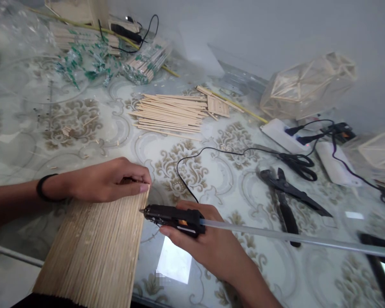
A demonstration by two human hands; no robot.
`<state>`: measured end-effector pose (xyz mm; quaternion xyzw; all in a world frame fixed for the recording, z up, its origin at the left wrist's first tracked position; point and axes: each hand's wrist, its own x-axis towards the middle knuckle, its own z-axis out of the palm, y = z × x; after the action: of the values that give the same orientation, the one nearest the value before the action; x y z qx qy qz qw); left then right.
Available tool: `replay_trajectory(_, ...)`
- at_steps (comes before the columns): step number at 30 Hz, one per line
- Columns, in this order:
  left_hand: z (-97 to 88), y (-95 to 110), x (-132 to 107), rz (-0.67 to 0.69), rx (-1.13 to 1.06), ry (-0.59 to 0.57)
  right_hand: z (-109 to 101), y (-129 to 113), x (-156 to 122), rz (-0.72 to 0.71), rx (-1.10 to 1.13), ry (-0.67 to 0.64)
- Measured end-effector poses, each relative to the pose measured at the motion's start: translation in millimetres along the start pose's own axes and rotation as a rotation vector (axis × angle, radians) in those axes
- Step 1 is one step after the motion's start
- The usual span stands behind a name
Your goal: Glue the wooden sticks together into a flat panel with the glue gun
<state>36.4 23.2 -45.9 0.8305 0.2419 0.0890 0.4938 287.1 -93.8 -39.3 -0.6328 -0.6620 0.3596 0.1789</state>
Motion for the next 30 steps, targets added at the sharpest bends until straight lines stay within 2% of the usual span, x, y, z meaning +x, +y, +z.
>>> replay_trajectory(8, -0.5, -1.2, 0.7, 0.017, 0.036, 0.005, -2.5, 0.1, 3.6, -0.166, -0.067, -0.115)
replay_trajectory(15, 1.7, -0.2, -0.2, 0.002, 0.016, 0.027, -5.0, 8.2, -4.1, -0.123, -0.105, -0.097)
replay_trajectory(20, 0.8, 0.3, -0.2, -0.007, -0.007, 0.037, -9.7, 1.4, 3.5, -0.208, -0.074, -0.280)
replay_trajectory(22, 0.4, 0.7, 0.0, -0.010, 0.004, 0.039, -10.1, -0.4, 6.6, -0.234, -0.053, -0.312)
replay_trajectory(26, -0.2, 0.3, 0.1, -0.001, 0.046, 0.037, -10.7, -1.9, 7.4, -0.242, -0.042, -0.304)
replay_trajectory(30, -0.3, -2.2, 0.5, 0.019, 0.081, 0.037, -9.4, -2.5, 5.6, -0.178, -0.074, -0.241)
